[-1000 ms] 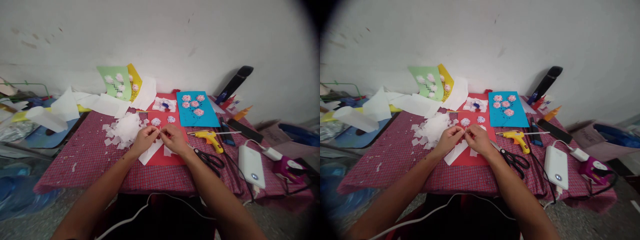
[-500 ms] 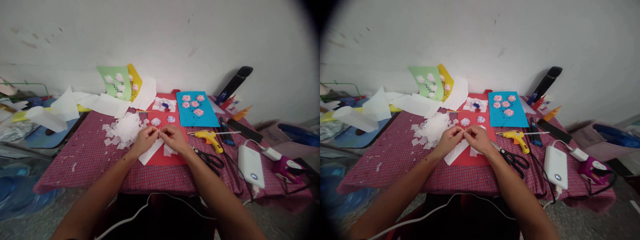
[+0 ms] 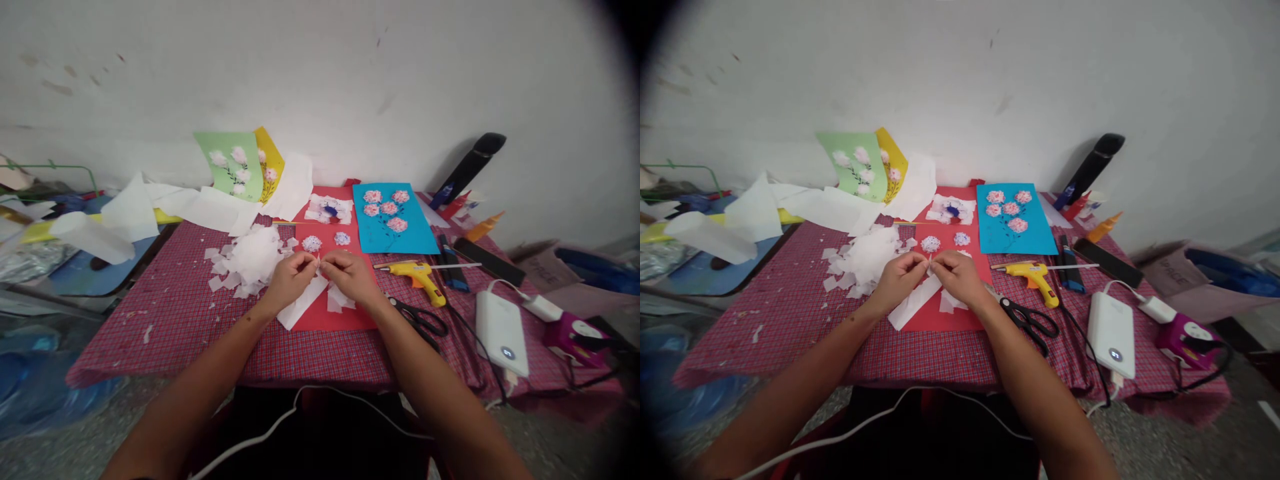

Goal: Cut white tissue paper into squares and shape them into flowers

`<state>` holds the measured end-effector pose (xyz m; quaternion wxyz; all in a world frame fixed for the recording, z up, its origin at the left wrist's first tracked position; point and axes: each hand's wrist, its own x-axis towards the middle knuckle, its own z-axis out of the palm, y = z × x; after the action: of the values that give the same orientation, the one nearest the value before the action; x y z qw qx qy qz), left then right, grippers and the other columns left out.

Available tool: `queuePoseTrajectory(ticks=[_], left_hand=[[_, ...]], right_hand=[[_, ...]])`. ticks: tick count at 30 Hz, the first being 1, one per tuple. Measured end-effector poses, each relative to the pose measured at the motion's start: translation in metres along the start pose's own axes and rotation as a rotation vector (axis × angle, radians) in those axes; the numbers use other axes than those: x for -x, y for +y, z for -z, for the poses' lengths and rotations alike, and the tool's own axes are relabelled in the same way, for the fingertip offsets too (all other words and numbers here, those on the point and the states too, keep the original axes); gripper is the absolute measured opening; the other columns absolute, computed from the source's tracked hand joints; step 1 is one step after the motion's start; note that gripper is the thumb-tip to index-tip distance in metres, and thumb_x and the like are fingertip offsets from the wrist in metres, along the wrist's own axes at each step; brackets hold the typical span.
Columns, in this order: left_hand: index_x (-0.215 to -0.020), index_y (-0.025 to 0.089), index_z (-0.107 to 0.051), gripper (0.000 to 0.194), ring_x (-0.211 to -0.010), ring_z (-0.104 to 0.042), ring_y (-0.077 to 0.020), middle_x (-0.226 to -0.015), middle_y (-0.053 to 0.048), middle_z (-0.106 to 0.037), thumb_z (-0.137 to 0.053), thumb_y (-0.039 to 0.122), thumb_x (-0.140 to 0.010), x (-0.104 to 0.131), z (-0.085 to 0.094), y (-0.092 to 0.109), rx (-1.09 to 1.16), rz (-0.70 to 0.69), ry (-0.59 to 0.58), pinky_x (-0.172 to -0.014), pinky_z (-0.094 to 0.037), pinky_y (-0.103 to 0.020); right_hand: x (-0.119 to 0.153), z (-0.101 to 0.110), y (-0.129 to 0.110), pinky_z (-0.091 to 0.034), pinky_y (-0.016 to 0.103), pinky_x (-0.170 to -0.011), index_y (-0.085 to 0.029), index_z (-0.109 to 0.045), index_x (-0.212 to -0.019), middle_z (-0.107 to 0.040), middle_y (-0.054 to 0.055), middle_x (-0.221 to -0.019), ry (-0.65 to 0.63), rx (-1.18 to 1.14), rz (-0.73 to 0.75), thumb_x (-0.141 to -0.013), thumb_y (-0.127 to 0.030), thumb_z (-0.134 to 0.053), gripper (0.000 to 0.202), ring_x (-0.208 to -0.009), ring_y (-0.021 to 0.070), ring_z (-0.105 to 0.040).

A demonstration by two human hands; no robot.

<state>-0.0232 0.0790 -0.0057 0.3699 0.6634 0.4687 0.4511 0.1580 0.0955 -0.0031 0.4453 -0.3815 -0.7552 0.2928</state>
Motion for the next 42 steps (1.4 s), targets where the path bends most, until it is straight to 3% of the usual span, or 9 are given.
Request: queuePoseTrajectory(ticks=[14, 20, 31, 42], left_hand=[[-0.085, 0.019, -0.065, 0.020, -0.062, -0.055, -0.0118, -0.069, 0.002, -0.061, -0.060, 0.037, -0.091, 0.000, 0.000, 0.000, 0.076, 0.044, 0.006, -0.062, -0.045, -0.025], [-0.086, 0.018, -0.064, 0.018, -0.067, -0.058, -0.0119, -0.079, -0.001, -0.067, -0.073, 0.033, -0.080, -0.001, -0.006, -0.003, 0.227, 0.071, 0.010, -0.063, -0.047, -0.025], [-0.086, 0.019, -0.069, 0.014, -0.075, -0.061, -0.0146, -0.082, -0.002, -0.069, -0.061, 0.031, -0.090, 0.000, -0.002, -0.010, 0.012, -0.027, 0.047, -0.070, -0.049, -0.026], [-0.083, 0.019, -0.063, 0.017, -0.058, -0.059, -0.0120, -0.070, -0.001, -0.068, -0.063, 0.035, -0.088, -0.001, 0.000, 0.001, 0.244, 0.151, 0.075, -0.055, -0.045, -0.023]], right_hand=[[-0.002, 0.002, 0.003, -0.047, 0.029, -0.066, -0.020, -0.070, -0.080, -0.067, 0.001, -0.076, -0.045, -0.140, -0.128, -0.091, -0.034, -0.063, 0.019, -0.070, 0.0163, -0.060], [-0.002, 0.002, 0.000, -0.044, 0.028, -0.065, -0.020, -0.065, -0.075, -0.063, 0.001, -0.072, -0.024, -0.067, -0.077, -0.092, -0.031, -0.060, 0.021, -0.068, 0.0160, -0.058], [-0.001, -0.002, 0.001, -0.043, 0.030, -0.072, -0.021, -0.059, -0.075, -0.064, 0.003, -0.077, -0.050, 0.113, 0.115, -0.096, -0.022, -0.053, 0.022, -0.076, 0.0178, -0.059], [0.000, 0.002, -0.007, -0.042, 0.029, -0.068, -0.020, -0.061, -0.074, -0.061, 0.001, -0.073, 0.071, -0.028, -0.088, -0.090, -0.029, -0.057, 0.019, -0.070, 0.0160, -0.056]])
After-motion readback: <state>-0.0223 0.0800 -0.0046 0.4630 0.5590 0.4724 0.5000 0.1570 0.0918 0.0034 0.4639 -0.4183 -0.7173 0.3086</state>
